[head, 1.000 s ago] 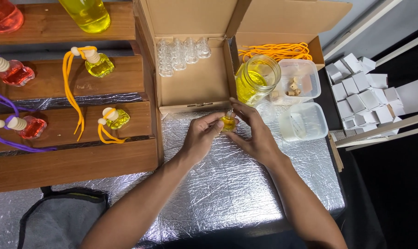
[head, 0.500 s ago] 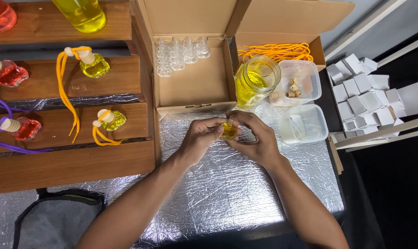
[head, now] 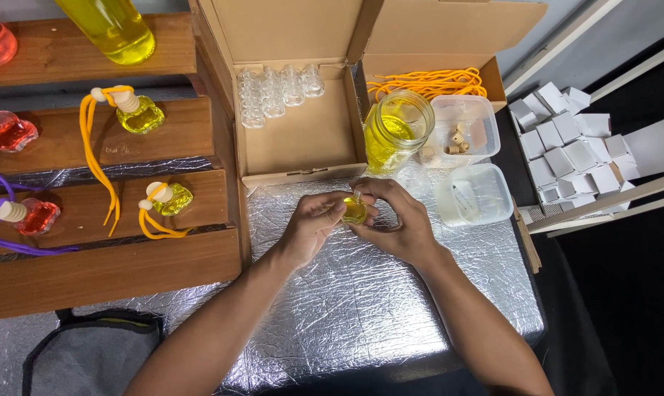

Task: Filling small glass bottles with fragrance oil using a syringe and assembling them with wooden caps and decorative strings.

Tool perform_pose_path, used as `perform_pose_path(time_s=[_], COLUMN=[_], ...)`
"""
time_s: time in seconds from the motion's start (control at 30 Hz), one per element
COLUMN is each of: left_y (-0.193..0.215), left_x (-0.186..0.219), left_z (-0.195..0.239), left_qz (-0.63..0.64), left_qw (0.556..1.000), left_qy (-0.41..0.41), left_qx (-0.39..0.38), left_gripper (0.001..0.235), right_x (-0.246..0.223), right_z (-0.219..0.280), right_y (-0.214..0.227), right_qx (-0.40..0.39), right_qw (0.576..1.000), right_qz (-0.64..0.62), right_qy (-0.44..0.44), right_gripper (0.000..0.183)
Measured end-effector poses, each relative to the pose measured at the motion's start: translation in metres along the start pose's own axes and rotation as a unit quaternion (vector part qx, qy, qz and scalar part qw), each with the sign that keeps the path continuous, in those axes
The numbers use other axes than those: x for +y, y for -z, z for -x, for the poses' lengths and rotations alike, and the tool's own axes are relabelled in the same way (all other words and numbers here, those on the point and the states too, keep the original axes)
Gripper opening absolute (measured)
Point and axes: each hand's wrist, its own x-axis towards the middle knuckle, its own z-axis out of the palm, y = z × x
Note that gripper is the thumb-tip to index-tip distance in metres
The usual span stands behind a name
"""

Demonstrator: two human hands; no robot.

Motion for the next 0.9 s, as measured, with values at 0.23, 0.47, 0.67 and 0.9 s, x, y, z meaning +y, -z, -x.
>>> perform_pose_path(time_s=[0.23,0.47,0.67,0.9], left_y=[-0.004,-0.008,-0.009,-0.016], left_x=[0.006,0.017,0.019,0.029], left_z=[0.000,0.002,0.004,0.006], left_qz=[0.009,0.003,-0.012,-0.032], left_qw=[1.000,1.000,1.000,0.999], left_qy=[-0.020,-0.017,-0.005,-0.019], left_qx=[0.013,0.007,-0.005,-0.018], left_gripper=[0.035,0.034,0.034,0.034], right_x=[0.004,0.010,0.017,0.018], right_z=[0.005,0.008,0.014,0.012], right_y=[-0.002,-0.007,-0.009,-0.010], right_qx=[-0.022,-0.043,-0.038,-0.006], right_qw=[1.000,0.998,0.998,0.998], right_qz=[0.013,0.007,0.041,0.068], right_qy=[-0.010,-0.043,-0.031,-0.001], right_gripper=[0.054,0.061,0.060,0.056])
